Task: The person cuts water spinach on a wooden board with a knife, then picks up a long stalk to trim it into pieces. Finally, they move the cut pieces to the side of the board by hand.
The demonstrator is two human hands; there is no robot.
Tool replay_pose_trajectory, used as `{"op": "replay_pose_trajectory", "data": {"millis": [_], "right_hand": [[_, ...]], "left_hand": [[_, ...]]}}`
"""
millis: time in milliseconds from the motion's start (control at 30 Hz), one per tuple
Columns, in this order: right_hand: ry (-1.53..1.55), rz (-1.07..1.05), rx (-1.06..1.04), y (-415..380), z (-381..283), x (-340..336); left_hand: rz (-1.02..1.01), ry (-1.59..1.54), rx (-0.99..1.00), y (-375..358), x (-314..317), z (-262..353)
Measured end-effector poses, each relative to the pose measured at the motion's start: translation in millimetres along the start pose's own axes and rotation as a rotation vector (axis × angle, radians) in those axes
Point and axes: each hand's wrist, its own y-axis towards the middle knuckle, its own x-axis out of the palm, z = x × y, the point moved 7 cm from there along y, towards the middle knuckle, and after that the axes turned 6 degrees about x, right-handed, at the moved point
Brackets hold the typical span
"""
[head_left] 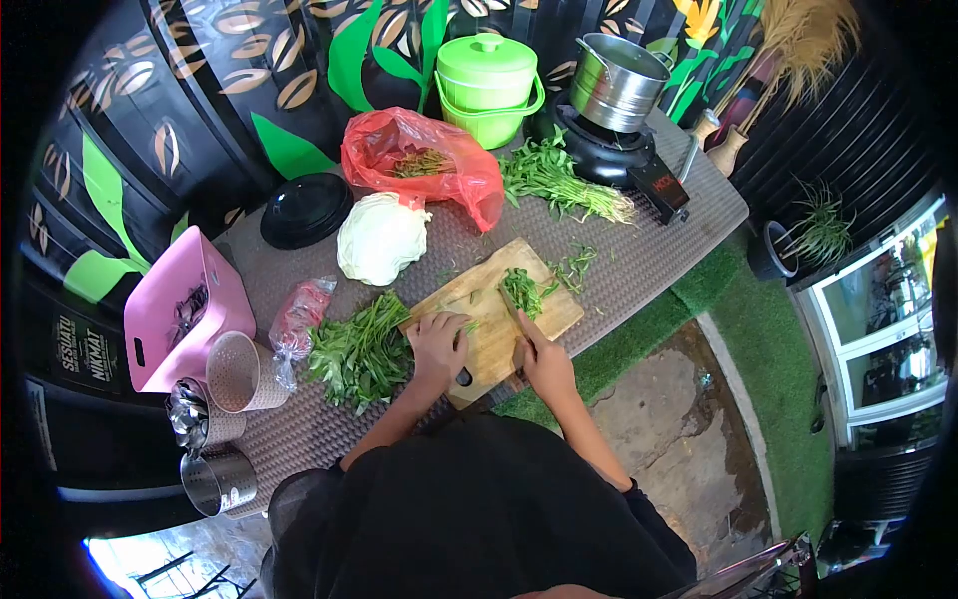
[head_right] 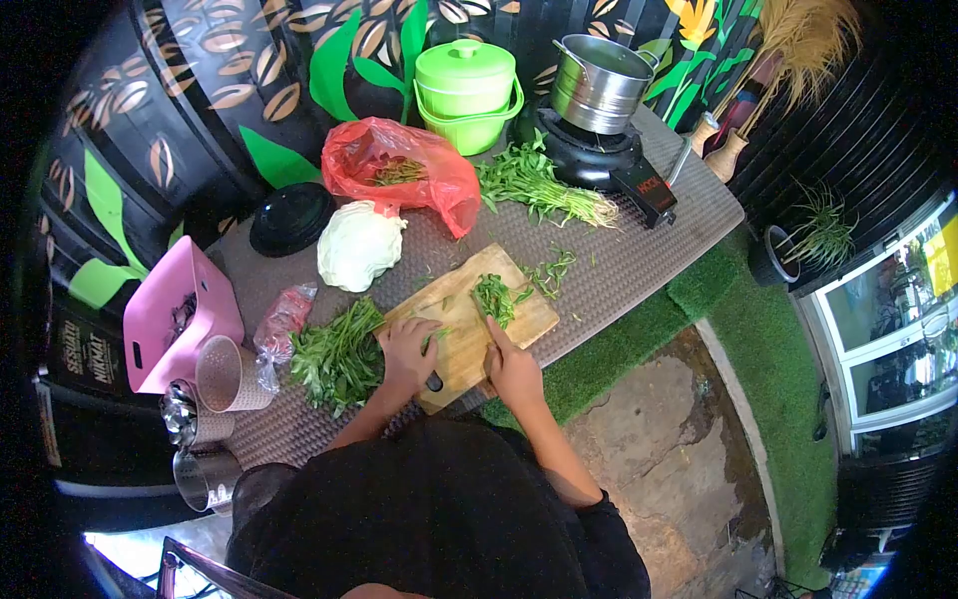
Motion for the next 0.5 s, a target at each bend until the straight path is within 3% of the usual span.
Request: {"op": "replay_pose_trajectory", "data": {"millis": [300, 500], "right_hand": [[0.05, -0.099, -0.173, -32, -6, 2], [0.019, -0.194, -0.118, -40, -12, 3]], "left_hand": [[-0.007, 0.004, 0.022, -6, -13, -7], [-0.038, -0.103, -0.028, -6, -2, -12]]}}
